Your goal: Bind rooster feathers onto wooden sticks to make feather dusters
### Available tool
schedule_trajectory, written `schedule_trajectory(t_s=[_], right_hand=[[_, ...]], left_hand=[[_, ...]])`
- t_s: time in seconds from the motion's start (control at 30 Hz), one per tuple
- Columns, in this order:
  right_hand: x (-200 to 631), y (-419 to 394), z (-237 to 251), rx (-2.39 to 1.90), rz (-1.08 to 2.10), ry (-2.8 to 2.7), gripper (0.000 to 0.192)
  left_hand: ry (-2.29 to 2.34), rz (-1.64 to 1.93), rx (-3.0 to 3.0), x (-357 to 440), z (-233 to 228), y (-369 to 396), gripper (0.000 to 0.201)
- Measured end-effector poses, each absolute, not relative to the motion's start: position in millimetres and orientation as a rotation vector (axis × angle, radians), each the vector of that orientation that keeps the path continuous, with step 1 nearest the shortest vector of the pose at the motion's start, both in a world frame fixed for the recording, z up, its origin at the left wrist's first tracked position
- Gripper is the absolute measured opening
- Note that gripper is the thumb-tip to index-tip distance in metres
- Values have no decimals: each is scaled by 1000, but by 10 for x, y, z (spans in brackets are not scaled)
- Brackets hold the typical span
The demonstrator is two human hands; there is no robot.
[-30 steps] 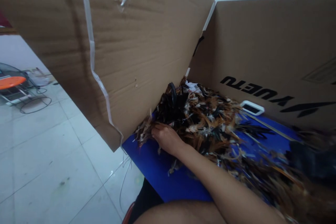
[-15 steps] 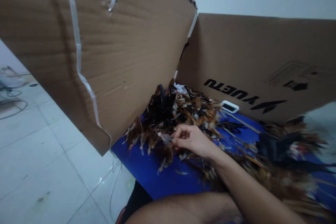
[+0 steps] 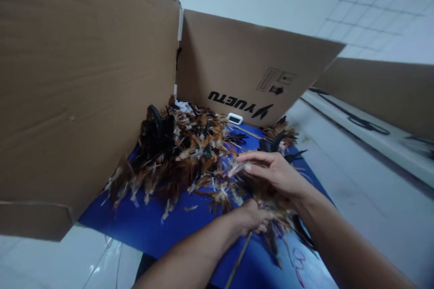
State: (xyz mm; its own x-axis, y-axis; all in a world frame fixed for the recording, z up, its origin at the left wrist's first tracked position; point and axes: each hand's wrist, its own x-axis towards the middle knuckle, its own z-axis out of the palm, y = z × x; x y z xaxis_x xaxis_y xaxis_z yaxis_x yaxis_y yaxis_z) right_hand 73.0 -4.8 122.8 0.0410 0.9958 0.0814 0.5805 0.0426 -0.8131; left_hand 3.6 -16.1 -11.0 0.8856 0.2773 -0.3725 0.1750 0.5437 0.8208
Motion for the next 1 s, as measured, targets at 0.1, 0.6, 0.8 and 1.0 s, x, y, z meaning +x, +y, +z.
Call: schedule_trajectory(t_s=[0.1,0.6,0.8,1.0], right_hand=[[950,-222,1257,-1717,614,-1539,27],[1135,-661,1125,-2098,-22,-2443,25],[1095,-624,1063,-2173,32,-2437,23],[1066,-589,1020,-2241,94,-2426,24]], left_hand=[[456,35,1022,40,-120,-148,17],[537,6,1053,40,-57,-165,14],[520,50,1103,46,-51,-174,15],[505,82,1133,61,-107,-191,26]])
